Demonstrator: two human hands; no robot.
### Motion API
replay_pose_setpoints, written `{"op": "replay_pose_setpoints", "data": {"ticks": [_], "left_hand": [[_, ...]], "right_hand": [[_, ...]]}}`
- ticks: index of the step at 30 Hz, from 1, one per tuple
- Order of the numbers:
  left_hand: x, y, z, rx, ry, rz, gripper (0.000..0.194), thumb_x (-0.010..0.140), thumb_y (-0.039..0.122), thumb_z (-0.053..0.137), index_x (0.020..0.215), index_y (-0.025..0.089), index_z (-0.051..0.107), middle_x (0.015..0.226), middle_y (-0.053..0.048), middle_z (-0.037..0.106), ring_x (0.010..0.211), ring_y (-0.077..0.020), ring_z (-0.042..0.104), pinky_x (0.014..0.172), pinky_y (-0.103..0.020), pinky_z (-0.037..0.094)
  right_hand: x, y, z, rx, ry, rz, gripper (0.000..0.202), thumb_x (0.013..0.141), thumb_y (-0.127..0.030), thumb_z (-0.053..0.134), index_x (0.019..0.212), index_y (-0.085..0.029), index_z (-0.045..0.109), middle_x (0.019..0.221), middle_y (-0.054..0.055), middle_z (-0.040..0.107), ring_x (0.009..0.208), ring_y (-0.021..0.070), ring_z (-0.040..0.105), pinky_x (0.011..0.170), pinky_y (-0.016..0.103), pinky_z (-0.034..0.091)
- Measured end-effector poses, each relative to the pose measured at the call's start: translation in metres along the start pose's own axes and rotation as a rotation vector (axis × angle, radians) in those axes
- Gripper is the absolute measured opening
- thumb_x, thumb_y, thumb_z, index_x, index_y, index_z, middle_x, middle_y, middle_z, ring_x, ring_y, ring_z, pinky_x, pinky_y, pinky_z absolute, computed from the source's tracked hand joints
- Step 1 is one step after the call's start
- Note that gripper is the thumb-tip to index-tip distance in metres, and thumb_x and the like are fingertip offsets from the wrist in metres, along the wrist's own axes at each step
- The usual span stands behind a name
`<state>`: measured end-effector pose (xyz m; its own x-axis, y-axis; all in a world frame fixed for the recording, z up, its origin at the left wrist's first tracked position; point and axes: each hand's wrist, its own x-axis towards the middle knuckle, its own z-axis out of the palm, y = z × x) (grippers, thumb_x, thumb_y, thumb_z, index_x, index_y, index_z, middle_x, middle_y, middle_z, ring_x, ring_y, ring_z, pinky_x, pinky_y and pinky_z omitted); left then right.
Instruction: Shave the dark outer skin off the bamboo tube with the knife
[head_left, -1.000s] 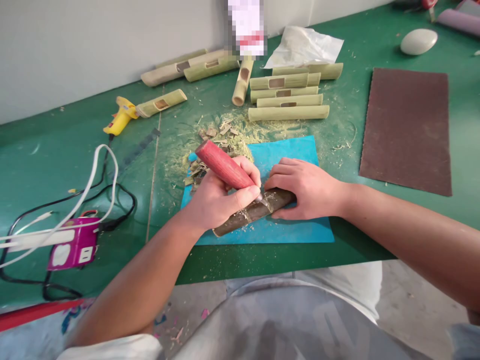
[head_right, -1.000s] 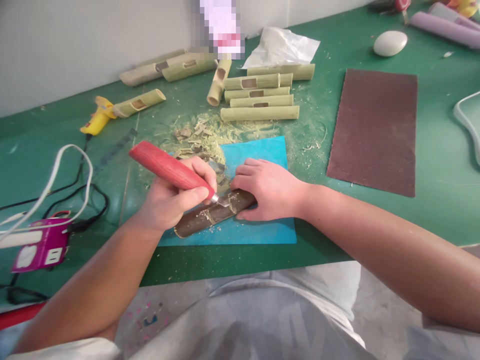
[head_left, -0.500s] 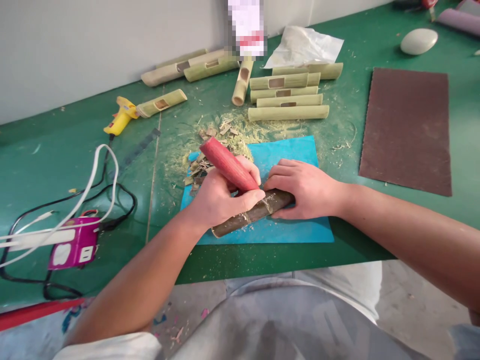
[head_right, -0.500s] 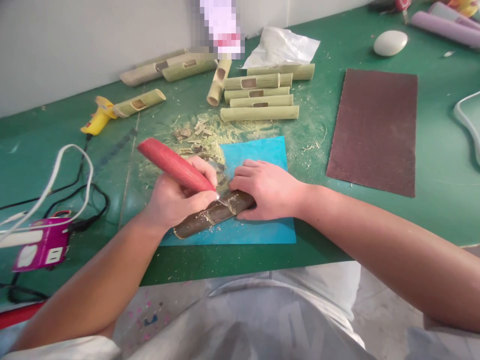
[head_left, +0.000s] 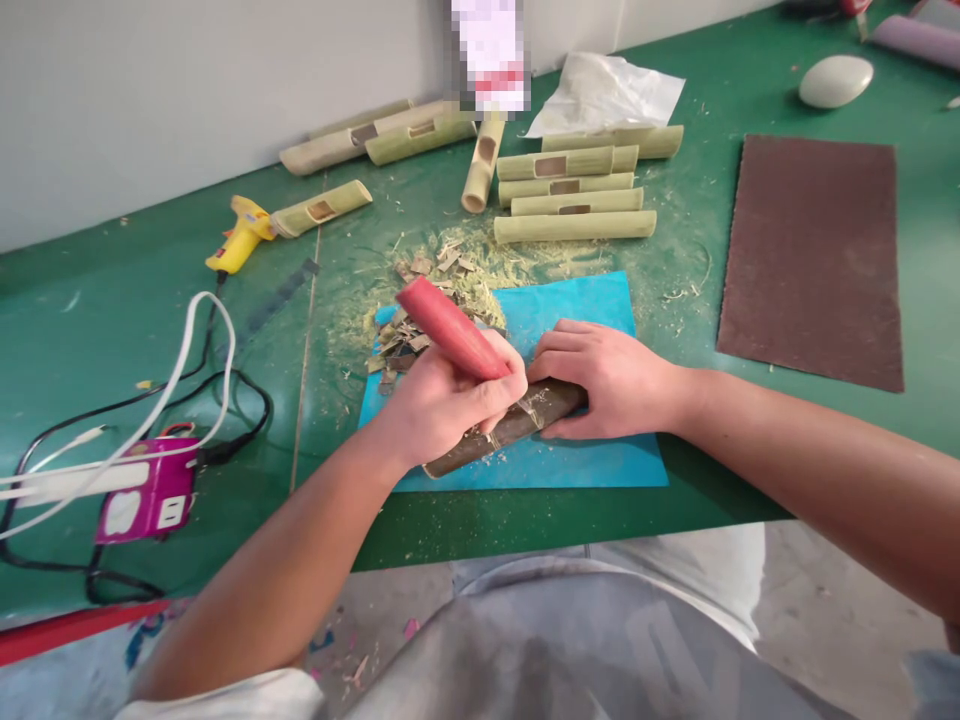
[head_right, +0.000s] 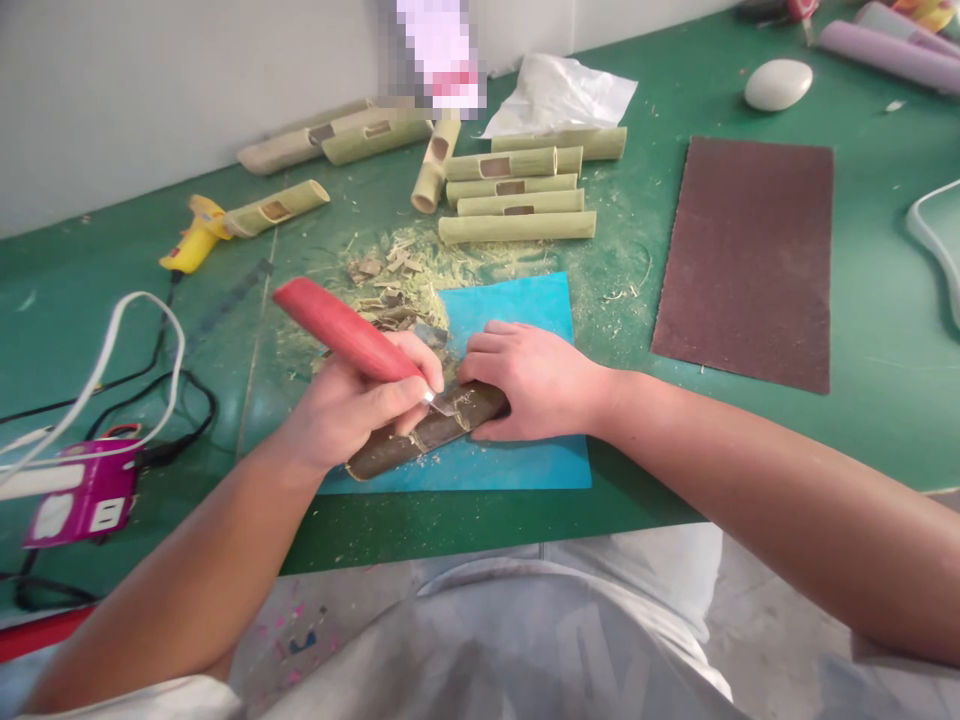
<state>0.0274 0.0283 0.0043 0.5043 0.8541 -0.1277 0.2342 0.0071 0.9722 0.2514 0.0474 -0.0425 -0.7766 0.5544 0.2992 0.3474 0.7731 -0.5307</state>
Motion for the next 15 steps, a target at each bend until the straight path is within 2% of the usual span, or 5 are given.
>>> {"op": "replay_pose_setpoints", "data": {"ticks": [2,6,9,11,15], "left_hand": [[0.001,0.001,0.003,-0.069,-0.027,0.01,0.018,0.09,0.034,0.066,0.085,0.018,0.06,0.051,0.007,0.054,0.042,-0.0072,0.044,0.043,-0.02,0.033],[0.002,0.004,0.006,-0.119,-0.056,-0.006,0.028,0.091,0.043,0.071,0.089,0.019,0.055,0.051,0.008,0.052,0.04,-0.0069,0.042,0.041,-0.019,0.032],[0.001,0.004,0.007,-0.09,-0.05,0.021,0.026,0.093,0.04,0.07,0.09,0.02,0.053,0.051,0.009,0.051,0.039,-0.007,0.041,0.041,-0.02,0.033],[0.0,0.002,0.007,0.005,-0.014,0.091,0.018,0.094,0.033,0.067,0.09,0.02,0.055,0.053,0.008,0.053,0.041,-0.0079,0.045,0.043,-0.021,0.037],[-0.002,-0.009,0.006,0.201,0.19,0.263,0.008,0.092,0.021,0.066,0.09,0.02,0.058,0.057,0.007,0.055,0.047,-0.0094,0.053,0.05,-0.022,0.044]], "right_hand": [[0.0,0.0,0.0,0.004,0.002,0.001,0.03,0.079,-0.036,0.079,0.098,-0.014,0.072,0.094,0.009,0.069,0.084,0.0219,0.055,0.078,0.034,0.043],[0.001,-0.001,0.0,0.016,0.004,0.005,0.029,0.079,-0.036,0.08,0.097,-0.014,0.072,0.093,0.009,0.069,0.084,0.0216,0.055,0.078,0.033,0.043],[0.001,0.0,0.002,0.026,0.011,0.009,0.027,0.079,-0.033,0.08,0.096,-0.015,0.071,0.094,0.009,0.069,0.084,0.0214,0.055,0.079,0.033,0.044],[0.001,0.0,0.002,0.045,0.022,0.009,0.025,0.079,-0.032,0.08,0.095,-0.014,0.07,0.093,0.008,0.068,0.084,0.0208,0.055,0.078,0.033,0.044],[0.0,0.001,0.003,0.07,0.023,0.006,0.024,0.077,-0.029,0.08,0.094,-0.015,0.069,0.093,0.008,0.067,0.085,0.0209,0.055,0.079,0.033,0.045]]}}
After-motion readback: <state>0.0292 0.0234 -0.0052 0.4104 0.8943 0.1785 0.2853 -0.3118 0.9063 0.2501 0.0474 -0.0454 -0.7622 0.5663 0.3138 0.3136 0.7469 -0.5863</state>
